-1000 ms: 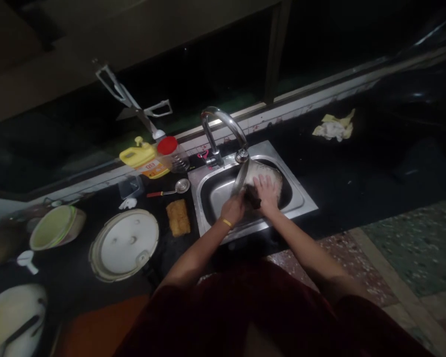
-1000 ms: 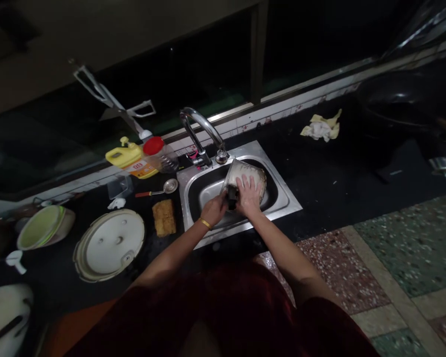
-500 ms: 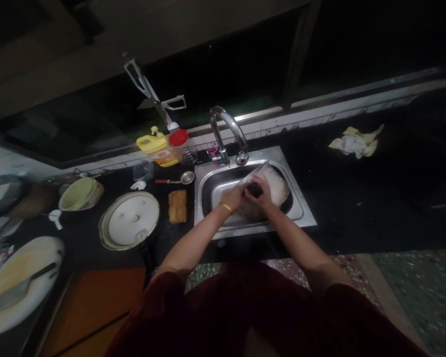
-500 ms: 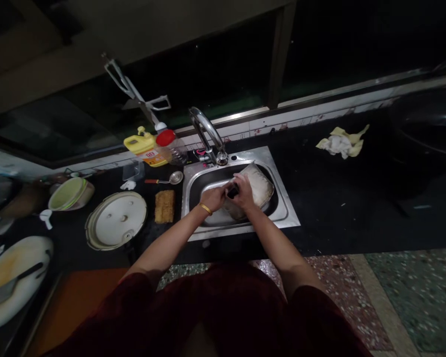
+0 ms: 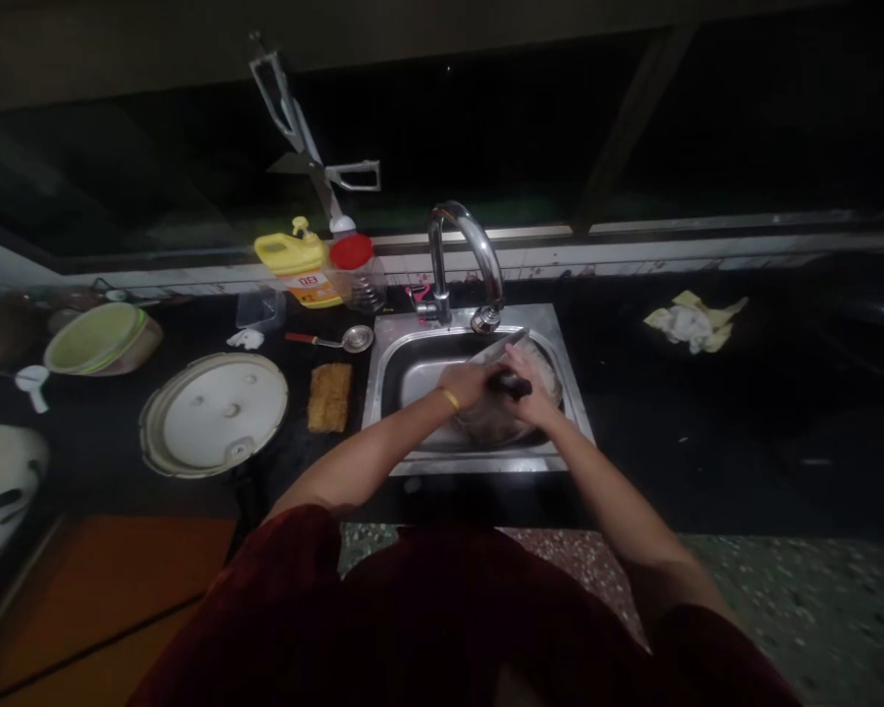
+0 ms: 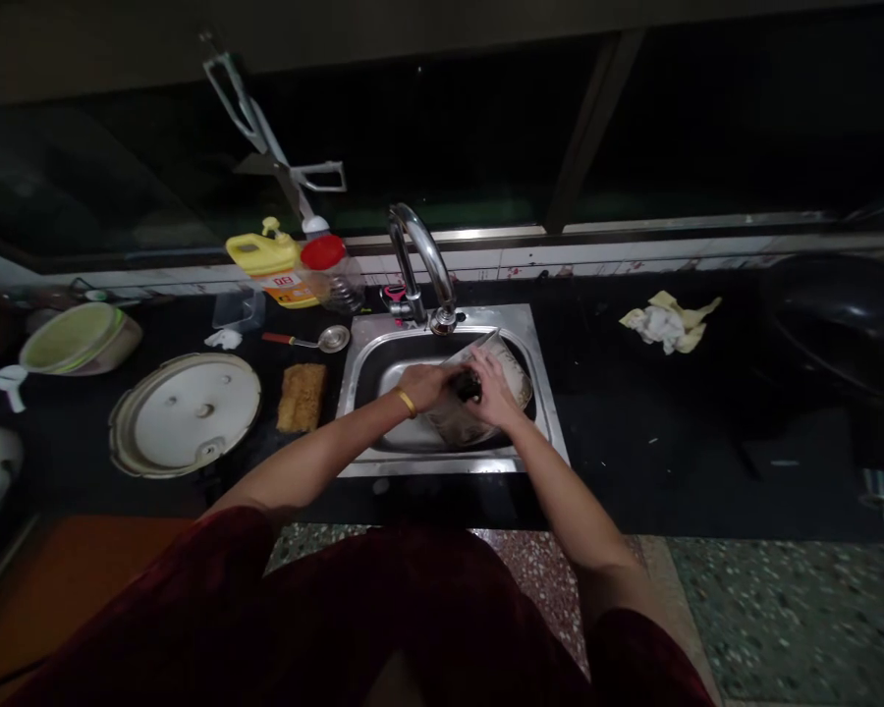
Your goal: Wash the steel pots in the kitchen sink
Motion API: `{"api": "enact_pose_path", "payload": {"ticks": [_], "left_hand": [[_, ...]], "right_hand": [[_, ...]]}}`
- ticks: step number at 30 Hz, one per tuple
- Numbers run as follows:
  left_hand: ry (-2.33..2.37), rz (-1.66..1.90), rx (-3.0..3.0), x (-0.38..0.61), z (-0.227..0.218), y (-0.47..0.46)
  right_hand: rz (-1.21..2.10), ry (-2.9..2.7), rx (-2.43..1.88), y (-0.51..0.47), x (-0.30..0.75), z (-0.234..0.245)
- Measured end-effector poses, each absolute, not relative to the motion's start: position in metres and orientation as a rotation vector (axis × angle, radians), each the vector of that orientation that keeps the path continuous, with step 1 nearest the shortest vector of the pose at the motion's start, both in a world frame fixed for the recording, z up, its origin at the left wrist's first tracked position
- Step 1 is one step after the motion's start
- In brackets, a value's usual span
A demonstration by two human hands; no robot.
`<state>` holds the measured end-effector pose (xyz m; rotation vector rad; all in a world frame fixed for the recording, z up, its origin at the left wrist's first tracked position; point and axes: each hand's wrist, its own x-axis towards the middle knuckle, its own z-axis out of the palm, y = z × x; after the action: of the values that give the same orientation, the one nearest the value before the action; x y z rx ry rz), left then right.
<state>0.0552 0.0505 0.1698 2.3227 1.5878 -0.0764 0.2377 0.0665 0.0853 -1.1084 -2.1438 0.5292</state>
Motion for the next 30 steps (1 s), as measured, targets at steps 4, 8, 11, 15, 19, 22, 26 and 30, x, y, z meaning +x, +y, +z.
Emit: {"api": "enact_pose_path", "payload": {"ticks": [4,8,11,15,19,22,26,30], "left_hand": [[1.635,0.039,2.346,0.054,0.157,0.043],[1.645,0.029,2.319,0.051,0.152,0.041],[1.673,-0.026,2.289,0.04,0.15,0.034],[1.656,-0.036,2.29,0.023,0.143,0.021],[1.557,-0.038,2.34,0.028,0.143,0.029],[1.513,-0.004,2.373,0.043,0.149,0.047],[1.457,0.044,2.402,0.059,0.158,0.065],[1.486,-0.007,2.414,0.055,0.159,0.059]], "right_hand": [[0.496,-2.178,-1.21,0.106,0.249,0.102],[0.337,-2.329,-1.52,0.139,0.221,0.112],[0.224,-2.39,-1.57,0.144,0.203,0.109],[0.151,-2.376,-1.523,0.141,0.204,0.102],[0.111,-2.424,-1.476,0.144,0.217,0.098],[0.112,-2.459,-1.475,0.146,0.225,0.097],[0.124,-2.5,-1.516,0.146,0.231,0.097],[0.118,-2.549,-1.535,0.148,0.232,0.097]]}}
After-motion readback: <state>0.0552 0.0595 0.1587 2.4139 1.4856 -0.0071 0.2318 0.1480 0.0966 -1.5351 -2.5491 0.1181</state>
